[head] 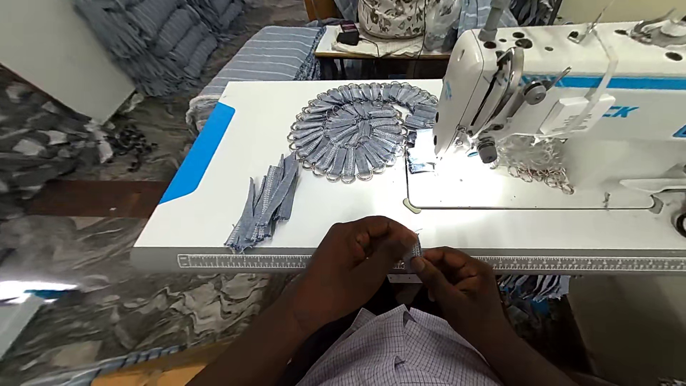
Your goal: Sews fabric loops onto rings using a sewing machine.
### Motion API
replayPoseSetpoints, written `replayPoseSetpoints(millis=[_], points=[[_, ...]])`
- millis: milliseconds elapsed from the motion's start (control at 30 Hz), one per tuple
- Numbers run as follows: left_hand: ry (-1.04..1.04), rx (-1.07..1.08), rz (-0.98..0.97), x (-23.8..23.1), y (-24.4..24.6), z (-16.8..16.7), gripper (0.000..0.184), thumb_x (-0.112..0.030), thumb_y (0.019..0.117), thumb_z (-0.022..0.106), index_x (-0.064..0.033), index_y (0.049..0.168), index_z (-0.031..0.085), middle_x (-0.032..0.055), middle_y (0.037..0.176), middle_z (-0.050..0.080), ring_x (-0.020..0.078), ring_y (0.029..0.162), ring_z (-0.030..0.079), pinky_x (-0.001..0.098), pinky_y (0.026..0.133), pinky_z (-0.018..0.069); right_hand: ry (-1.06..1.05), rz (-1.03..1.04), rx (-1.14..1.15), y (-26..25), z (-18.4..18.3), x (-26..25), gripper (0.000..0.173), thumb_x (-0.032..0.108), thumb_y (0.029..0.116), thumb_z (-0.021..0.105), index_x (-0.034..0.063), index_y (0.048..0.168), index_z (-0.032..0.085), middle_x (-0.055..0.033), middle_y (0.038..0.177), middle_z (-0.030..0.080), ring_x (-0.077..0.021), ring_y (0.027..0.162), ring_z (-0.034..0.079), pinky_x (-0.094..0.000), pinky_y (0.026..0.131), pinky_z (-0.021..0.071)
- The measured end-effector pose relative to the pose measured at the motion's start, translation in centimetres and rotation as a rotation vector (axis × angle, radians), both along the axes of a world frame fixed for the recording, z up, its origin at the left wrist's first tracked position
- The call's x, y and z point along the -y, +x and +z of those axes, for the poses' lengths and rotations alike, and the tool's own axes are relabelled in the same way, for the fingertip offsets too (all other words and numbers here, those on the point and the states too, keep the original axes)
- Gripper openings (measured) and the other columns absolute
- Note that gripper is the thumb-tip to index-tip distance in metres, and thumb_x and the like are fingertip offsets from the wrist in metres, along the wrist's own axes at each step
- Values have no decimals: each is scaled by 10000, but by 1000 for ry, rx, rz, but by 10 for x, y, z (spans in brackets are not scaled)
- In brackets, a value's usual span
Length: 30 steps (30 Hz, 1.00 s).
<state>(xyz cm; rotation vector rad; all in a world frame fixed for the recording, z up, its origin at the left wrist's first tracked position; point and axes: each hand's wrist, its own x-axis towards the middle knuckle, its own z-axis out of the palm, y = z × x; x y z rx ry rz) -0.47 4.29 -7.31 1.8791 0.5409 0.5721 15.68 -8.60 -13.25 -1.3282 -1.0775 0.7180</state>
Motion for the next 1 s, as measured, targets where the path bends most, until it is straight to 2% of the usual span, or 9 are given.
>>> replayPoseSetpoints(millis=[100,300,367,433,600,700,800,900,1000], points=[[54,-42,5,3,1,0,157,-222,955,739,-122,1076,727,-38,860,753,90,700,717,246,600,631,-25,-10,43,0,0,-1,154,276,1000,676,146,1021,756,37,667,629,-58,493,524,-192,429,445],[220,-78,43,1,7,-8,125,-259,1007,669,-157,1059,718,-96,787,716,14,611,645,183,498,542,-1,-60,136,3,-4,-6,132,254,974,711,134,1012,751,50,645,617,-53,464,506,-202,398,434],[291,-84,69,-1,10,-10,130,-284,1026,637,-163,1046,680,-105,740,678,5,577,618,176,472,520,159,-88,188,4,-18,-8,272,292,899,801,148,1078,655,47,806,599,-52,585,539,-207,474,485],[315,-118,72,-3,14,-10,138,-312,1052,587,-178,1030,617,-108,669,619,11,517,573,190,421,480,279,-37,162,7,-31,-12,458,336,859,847,182,1157,534,-3,1064,618,-107,803,644,-263,642,602],[221,-87,50,-8,34,-17,141,-280,1062,570,-145,1031,593,-53,639,618,68,485,582,229,403,493,410,-146,169,12,-46,-23,242,123,879,803,118,955,573,-24,937,682,-125,802,704,-280,652,632],[19,-32,67,-14,51,-20,154,-247,1070,560,-97,1054,592,27,708,697,149,549,688,298,484,606,449,-281,349,23,-49,-27,149,113,845,805,95,843,656,-12,889,718,-93,778,716,-246,642,638],[-40,-44,86,-32,67,-31,175,-252,1075,551,-84,1076,598,38,784,737,161,654,741,325,608,653,339,-217,602,62,-42,-33,166,202,876,804,65,856,711,-22,887,734,-62,723,698,-218,610,615],[371,-238,125,-67,91,-58,234,-320,1066,545,-118,1081,661,-36,830,723,77,731,696,309,684,595,148,-60,834,124,-32,-62,264,345,913,756,89,858,722,-43,907,723,-139,822,693,-329,701,589],[722,-331,127,-90,120,-80,247,-264,1026,578,-62,1076,712,119,961,670,310,953,651,525,836,539,33,69,897,166,-34,-104,326,454,899,731,142,809,705,-25,903,695,-172,922,672,-390,799,562]])
